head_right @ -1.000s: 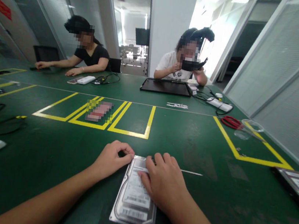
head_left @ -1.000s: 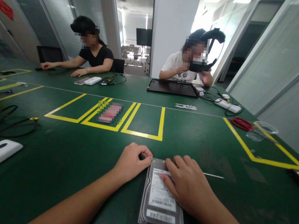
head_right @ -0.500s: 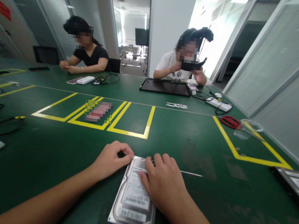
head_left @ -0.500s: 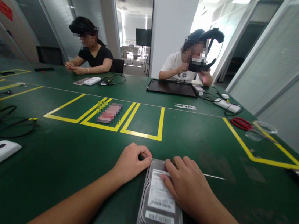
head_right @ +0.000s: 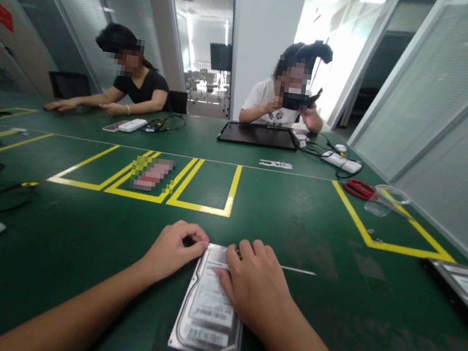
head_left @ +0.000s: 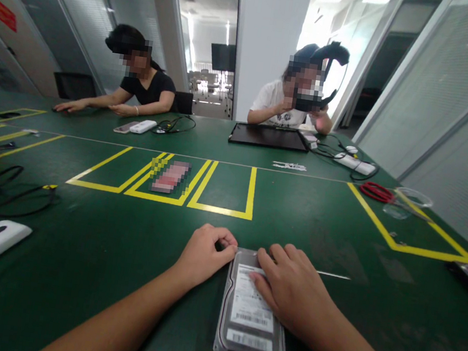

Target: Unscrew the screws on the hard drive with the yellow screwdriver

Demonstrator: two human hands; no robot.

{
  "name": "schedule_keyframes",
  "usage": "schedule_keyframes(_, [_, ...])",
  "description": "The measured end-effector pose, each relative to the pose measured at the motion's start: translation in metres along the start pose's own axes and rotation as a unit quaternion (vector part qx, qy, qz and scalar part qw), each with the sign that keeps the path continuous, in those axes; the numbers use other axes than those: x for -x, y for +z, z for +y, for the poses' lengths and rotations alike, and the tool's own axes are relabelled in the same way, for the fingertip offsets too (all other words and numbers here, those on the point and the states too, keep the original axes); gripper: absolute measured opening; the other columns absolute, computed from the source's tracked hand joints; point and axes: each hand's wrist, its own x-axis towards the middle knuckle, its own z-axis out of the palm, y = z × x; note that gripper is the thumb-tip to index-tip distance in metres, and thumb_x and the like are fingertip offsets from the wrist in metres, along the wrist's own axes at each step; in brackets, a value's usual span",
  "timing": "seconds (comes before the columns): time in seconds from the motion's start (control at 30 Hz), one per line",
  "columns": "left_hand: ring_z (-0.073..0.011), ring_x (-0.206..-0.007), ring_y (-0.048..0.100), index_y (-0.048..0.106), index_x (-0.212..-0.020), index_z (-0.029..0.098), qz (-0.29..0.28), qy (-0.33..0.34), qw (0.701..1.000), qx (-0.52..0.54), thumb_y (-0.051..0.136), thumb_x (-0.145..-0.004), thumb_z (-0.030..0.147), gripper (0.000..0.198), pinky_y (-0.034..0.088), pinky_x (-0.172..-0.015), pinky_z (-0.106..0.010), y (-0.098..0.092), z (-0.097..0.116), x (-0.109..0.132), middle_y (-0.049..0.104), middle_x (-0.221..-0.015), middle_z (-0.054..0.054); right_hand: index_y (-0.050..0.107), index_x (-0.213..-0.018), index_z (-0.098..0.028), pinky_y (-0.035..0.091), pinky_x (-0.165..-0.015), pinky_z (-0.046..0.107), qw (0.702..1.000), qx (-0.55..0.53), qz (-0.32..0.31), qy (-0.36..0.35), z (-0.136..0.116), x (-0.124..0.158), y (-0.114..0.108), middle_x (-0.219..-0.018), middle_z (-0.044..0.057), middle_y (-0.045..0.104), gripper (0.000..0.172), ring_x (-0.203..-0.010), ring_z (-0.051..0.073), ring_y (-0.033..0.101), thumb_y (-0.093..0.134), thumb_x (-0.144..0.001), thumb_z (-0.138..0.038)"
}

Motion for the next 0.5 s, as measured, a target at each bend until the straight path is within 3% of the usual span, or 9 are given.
schedule_keyframes(0.33, [-0.0169, -0.080, 0.062, 0.073, -0.080, 0.023, 0.009, 0.017, 1.000, 0.003, 0.062, -0.080, 0.020, 0.011, 0.043, -0.076, -0.029, 0.0018, -0.0017, 0.0034, 0.072, -0.078, 0.003, 0.064, -0.115, -0.020, 0.036, -0.078, 0.037, 1.000, -0.026, 0.010, 0.006, -0.0008, -0.0006, -0.0007, -0.098, 0.009, 0.060, 0.028, -0.088, 0.024, 0.049, 0.054, -0.095, -0.038])
schedule_keyframes(0.43, [-0.0170, -0.080, 0.062, 0.073, -0.080, 0.023, 0.009, 0.015, 1.000, 0.003, 0.062, -0.080, 0.021, 0.011, 0.043, -0.076, -0.030, 0.0019, -0.0021, 0.0034, 0.072, -0.079, 0.003, 0.057, -0.129, -0.015, 0.040, -0.082, 0.039, 0.998, -0.036, 0.051, 0.002, 0.0000, -0.0025, -0.0011, -0.101, 0.011, 0.061, 0.038, -0.091, 0.024, 0.050, 0.050, -0.092, -0.018])
schedule_keyframes(0.5, [-0.0174, -0.081, 0.062, 0.073, -0.081, 0.023, 0.007, 0.013, 1.000, 0.004, 0.061, -0.080, 0.021, 0.011, 0.043, -0.077, -0.030, 0.0021, -0.0026, 0.0034, 0.073, -0.080, 0.003, 0.055, -0.127, -0.009, 0.043, -0.085, 0.040, 0.992, -0.074, 0.101, 0.003, 0.0014, -0.0055, -0.0073, -0.101, 0.012, 0.061, 0.043, -0.092, 0.024, 0.051, 0.042, -0.086, -0.005])
